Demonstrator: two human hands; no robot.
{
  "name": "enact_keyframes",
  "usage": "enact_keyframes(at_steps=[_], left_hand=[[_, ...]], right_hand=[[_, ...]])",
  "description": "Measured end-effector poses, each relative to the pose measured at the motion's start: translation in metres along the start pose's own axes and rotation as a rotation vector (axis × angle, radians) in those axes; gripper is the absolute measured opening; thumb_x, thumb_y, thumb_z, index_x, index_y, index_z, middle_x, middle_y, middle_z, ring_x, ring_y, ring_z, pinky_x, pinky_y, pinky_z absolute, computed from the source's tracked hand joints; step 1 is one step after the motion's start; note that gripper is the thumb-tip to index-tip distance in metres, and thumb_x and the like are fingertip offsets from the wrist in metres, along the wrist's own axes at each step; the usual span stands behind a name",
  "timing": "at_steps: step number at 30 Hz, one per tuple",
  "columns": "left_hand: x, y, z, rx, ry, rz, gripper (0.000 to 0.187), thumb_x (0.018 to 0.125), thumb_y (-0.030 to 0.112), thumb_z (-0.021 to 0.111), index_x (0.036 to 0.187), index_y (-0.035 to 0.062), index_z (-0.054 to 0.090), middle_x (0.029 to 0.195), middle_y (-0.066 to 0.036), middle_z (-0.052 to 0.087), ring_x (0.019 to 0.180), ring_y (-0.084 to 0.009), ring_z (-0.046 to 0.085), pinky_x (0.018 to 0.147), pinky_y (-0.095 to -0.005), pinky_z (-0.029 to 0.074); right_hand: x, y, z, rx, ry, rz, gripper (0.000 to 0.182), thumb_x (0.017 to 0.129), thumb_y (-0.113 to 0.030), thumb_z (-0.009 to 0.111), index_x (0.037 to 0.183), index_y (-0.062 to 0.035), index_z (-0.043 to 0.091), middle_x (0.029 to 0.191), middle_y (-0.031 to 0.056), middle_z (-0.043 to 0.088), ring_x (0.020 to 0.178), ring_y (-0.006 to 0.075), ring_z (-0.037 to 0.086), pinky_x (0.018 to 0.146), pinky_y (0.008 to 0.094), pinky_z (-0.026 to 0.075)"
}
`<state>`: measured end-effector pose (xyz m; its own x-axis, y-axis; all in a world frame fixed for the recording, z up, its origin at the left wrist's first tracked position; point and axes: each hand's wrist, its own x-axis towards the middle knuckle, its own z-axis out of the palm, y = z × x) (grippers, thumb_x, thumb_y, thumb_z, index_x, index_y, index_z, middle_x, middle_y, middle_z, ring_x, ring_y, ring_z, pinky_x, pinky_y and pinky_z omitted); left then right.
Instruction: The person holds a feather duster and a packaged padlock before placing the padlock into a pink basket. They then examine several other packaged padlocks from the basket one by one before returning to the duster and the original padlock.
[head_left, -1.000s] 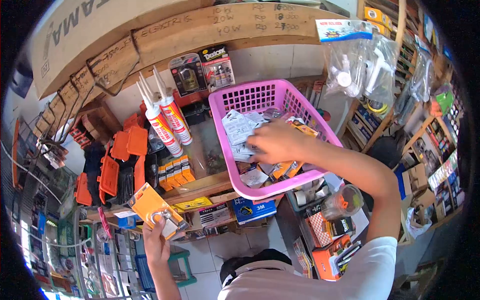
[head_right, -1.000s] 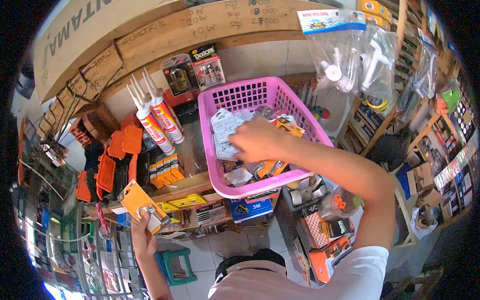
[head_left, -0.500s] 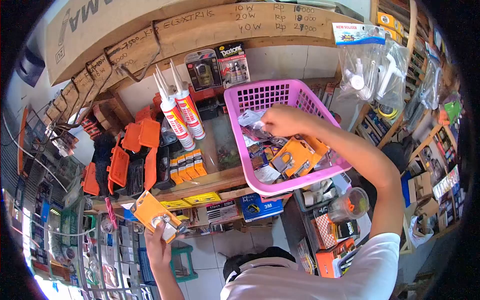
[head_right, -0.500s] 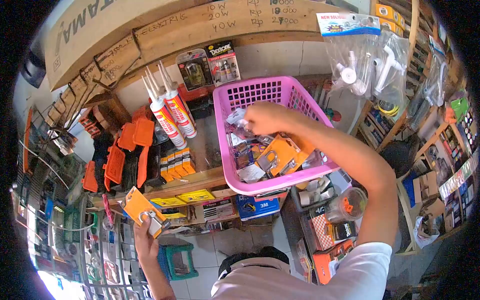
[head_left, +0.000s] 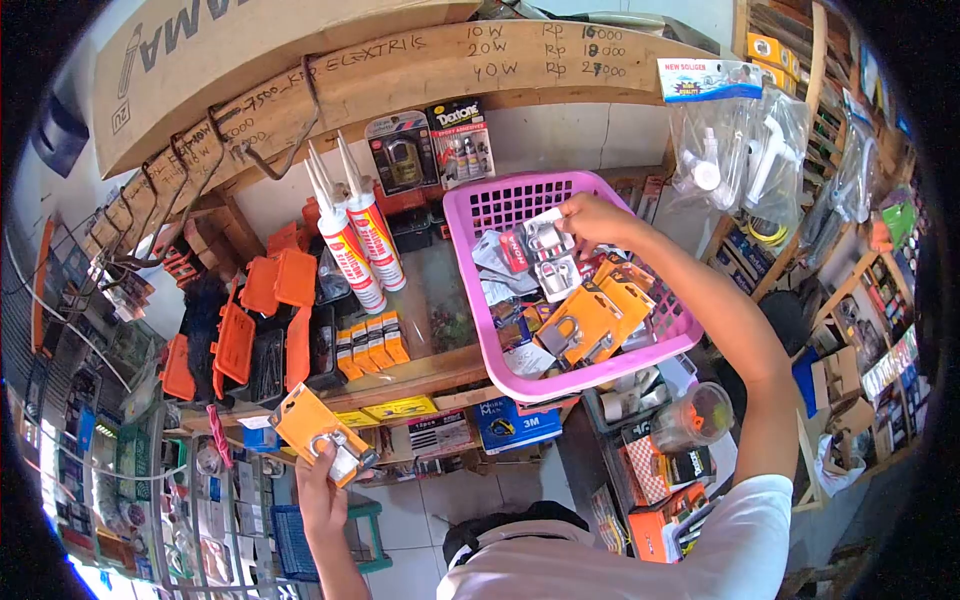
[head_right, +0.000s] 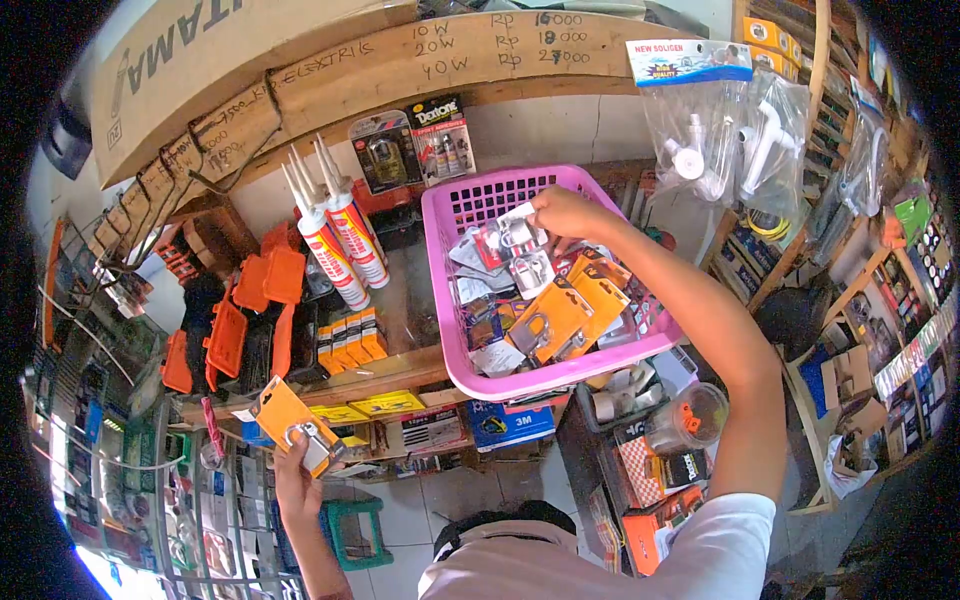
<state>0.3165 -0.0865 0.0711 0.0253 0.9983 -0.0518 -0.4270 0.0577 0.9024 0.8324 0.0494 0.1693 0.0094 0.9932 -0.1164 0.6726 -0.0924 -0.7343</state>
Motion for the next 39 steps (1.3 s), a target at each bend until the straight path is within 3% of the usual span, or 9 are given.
enact_keyframes(at_steps=[8, 12, 16, 19, 21, 26, 28, 33, 39], left_hand=[[0.001, -0.005, -0.013, 0.046, -0.032, -0.013, 0.035, 0.096, 0.017, 0.058, 0.126, -0.0004, 0.050, 0.110, -0.017, 0.066, 0.090, -0.0247, 0.071, 0.064, -0.0394, 0.066], [0.001, -0.009, -0.020, 0.023, -0.014, -0.041, 0.036, 0.096, 0.016, 0.058, 0.127, 0.0011, 0.049, 0.111, -0.017, 0.066, 0.092, -0.0253, 0.071, 0.064, -0.0399, 0.066], [0.000, -0.011, -0.019, 0.013, 0.003, -0.052, 0.037, 0.095, 0.015, 0.059, 0.129, 0.0034, 0.049, 0.113, -0.018, 0.065, 0.093, -0.0252, 0.071, 0.064, -0.0408, 0.066], [0.001, -0.012, -0.018, 0.004, 0.009, -0.062, 0.038, 0.095, 0.014, 0.059, 0.130, 0.0039, 0.048, 0.113, -0.018, 0.065, 0.093, -0.0250, 0.071, 0.064, -0.0408, 0.066], [0.000, -0.013, -0.018, 0.002, 0.011, -0.066, 0.038, 0.095, 0.015, 0.059, 0.130, 0.0038, 0.048, 0.113, -0.017, 0.065, 0.093, -0.0248, 0.071, 0.064, -0.0407, 0.066], [0.001, -0.016, -0.019, 0.002, 0.027, -0.060, 0.039, 0.094, 0.016, 0.061, 0.130, 0.0042, 0.048, 0.111, -0.015, 0.066, 0.090, -0.0240, 0.071, 0.063, -0.0399, 0.066], [0.000, -0.016, -0.016, -0.002, 0.022, -0.059, 0.039, 0.094, 0.016, 0.061, 0.129, 0.0039, 0.049, 0.111, -0.014, 0.066, 0.090, -0.0238, 0.071, 0.062, -0.0398, 0.066], [-0.006, -0.013, -0.013, 0.007, 0.068, -0.034, 0.037, 0.095, 0.016, 0.060, 0.128, 0.0026, 0.050, 0.110, -0.013, 0.066, 0.090, -0.0233, 0.071, 0.062, -0.0395, 0.066], [-0.007, -0.016, -0.020, -0.015, 0.077, -0.059, 0.034, 0.095, 0.012, 0.059, 0.124, -0.0014, 0.050, 0.109, -0.018, 0.067, 0.090, -0.0249, 0.071, 0.062, -0.0415, 0.066]], right_hand=[[-0.006, 0.004, -0.046, 0.257, 0.318, -0.005, 0.019, 0.095, -0.017, 0.052, 0.096, -0.0025, 0.064, 0.080, 0.0070, 0.065, 0.061, 0.0166, 0.064, 0.049, 0.0303, 0.054], [-0.006, 0.021, -0.077, 0.141, 0.382, 0.090, 0.024, 0.099, -0.019, 0.047, 0.100, -0.0038, 0.066, 0.082, 0.0040, 0.065, 0.061, 0.0144, 0.062, 0.043, 0.0300, 0.047], [0.003, 0.049, -0.084, -0.346, 0.252, 0.264, 0.020, 0.090, -0.013, 0.048, 0.094, -0.0024, 0.064, 0.081, 0.0064, 0.062, 0.055, 0.0156, 0.058, 0.040, 0.0308, 0.045], [0.001, 0.055, -0.078, -0.362, 0.125, 0.317, 0.021, 0.089, -0.016, 0.054, 0.102, -0.0038, 0.065, 0.092, 0.0102, 0.066, 0.070, 0.0216, 0.065, 0.054, 0.0358, 0.053], [0.014, 0.082, -0.074, -0.572, 0.235, -0.058, 0.027, 0.086, -0.020, 0.063, 0.108, -0.0064, 0.065, 0.106, 0.0128, 0.068, 0.093, 0.0278, 0.067, 0.077, 0.0395, 0.054], [0.002, 0.039, -0.056, -0.701, 0.013, 0.011, 0.036, 0.078, -0.021, 0.068, 0.113, -0.0116, 0.067, 0.117, 0.0136, 0.066, 0.114, 0.0293, 0.060, 0.095, 0.0430, 0.045], [-0.004, 0.012, -0.041, -1.071, -0.090, 0.254, 0.036, 0.081, -0.014, 0.059, 0.116, -0.0117, 0.070, 0.127, 0.0148, 0.064, 0.119, 0.0312, 0.059, 0.103, 0.0475, 0.039], [0.015, 0.023, -0.033, -1.086, -0.015, 0.092, 0.033, 0.080, -0.016, 0.062, 0.111, -0.0114, 0.072, 0.119, 0.0152, 0.068, 0.112, 0.0330, 0.063, 0.101, 0.0497, 0.042], [0.037, -0.003, 0.025, -0.923, -0.145, -0.457, 0.065, 0.068, -0.018, 0.076, 0.129, -0.0107, 0.056, 0.107, 0.0151, 0.069, 0.100, 0.0364, 0.066, 0.084, 0.0492, 0.054]])
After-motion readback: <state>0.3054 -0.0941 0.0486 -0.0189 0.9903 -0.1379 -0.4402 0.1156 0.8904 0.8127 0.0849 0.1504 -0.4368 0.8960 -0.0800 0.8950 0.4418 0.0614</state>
